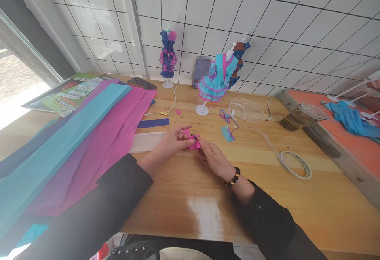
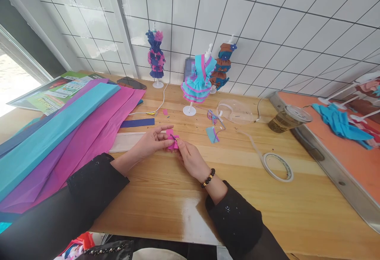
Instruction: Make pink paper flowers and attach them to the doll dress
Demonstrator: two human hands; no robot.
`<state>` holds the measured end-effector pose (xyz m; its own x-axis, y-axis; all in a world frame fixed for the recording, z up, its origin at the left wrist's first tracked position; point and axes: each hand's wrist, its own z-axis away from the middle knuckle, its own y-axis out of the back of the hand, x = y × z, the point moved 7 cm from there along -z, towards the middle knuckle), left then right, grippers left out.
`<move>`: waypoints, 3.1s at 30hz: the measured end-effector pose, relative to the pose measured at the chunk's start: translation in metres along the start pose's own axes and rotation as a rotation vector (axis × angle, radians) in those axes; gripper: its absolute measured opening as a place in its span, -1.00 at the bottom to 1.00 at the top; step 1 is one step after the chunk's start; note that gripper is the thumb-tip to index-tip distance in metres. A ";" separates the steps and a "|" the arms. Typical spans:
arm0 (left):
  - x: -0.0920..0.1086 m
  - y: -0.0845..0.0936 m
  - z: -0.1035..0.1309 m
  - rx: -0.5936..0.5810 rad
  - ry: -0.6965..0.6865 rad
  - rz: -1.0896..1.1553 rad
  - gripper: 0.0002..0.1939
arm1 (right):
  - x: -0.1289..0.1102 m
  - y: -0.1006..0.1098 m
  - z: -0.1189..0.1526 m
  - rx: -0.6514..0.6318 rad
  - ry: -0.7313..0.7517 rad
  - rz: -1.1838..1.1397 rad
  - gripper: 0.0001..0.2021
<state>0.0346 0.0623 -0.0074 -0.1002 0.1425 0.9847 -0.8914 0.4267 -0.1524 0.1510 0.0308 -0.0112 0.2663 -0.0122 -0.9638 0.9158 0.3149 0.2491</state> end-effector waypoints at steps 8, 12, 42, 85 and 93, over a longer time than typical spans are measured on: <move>0.008 -0.002 0.002 0.000 -0.030 0.058 -0.28 | -0.003 -0.001 0.000 -0.013 0.019 0.018 -0.60; 0.011 -0.001 0.003 0.013 -0.046 0.036 -0.32 | -0.004 -0.001 0.001 -0.018 0.012 0.020 -0.60; 0.007 0.000 0.001 0.010 -0.034 -0.021 -0.32 | 0.001 0.001 -0.001 0.027 0.018 -0.053 -0.61; 0.004 -0.002 0.002 -0.025 0.009 -0.001 -0.34 | -0.001 0.002 0.000 0.027 0.028 0.004 -0.58; 0.007 -0.002 0.002 -0.031 -0.007 -0.023 -0.32 | 0.000 0.002 0.000 0.021 0.036 0.024 -0.59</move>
<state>0.0349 0.0609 0.0000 -0.0831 0.1262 0.9885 -0.8795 0.4571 -0.1323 0.1527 0.0312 -0.0106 0.2771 0.0296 -0.9604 0.9156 0.2950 0.2733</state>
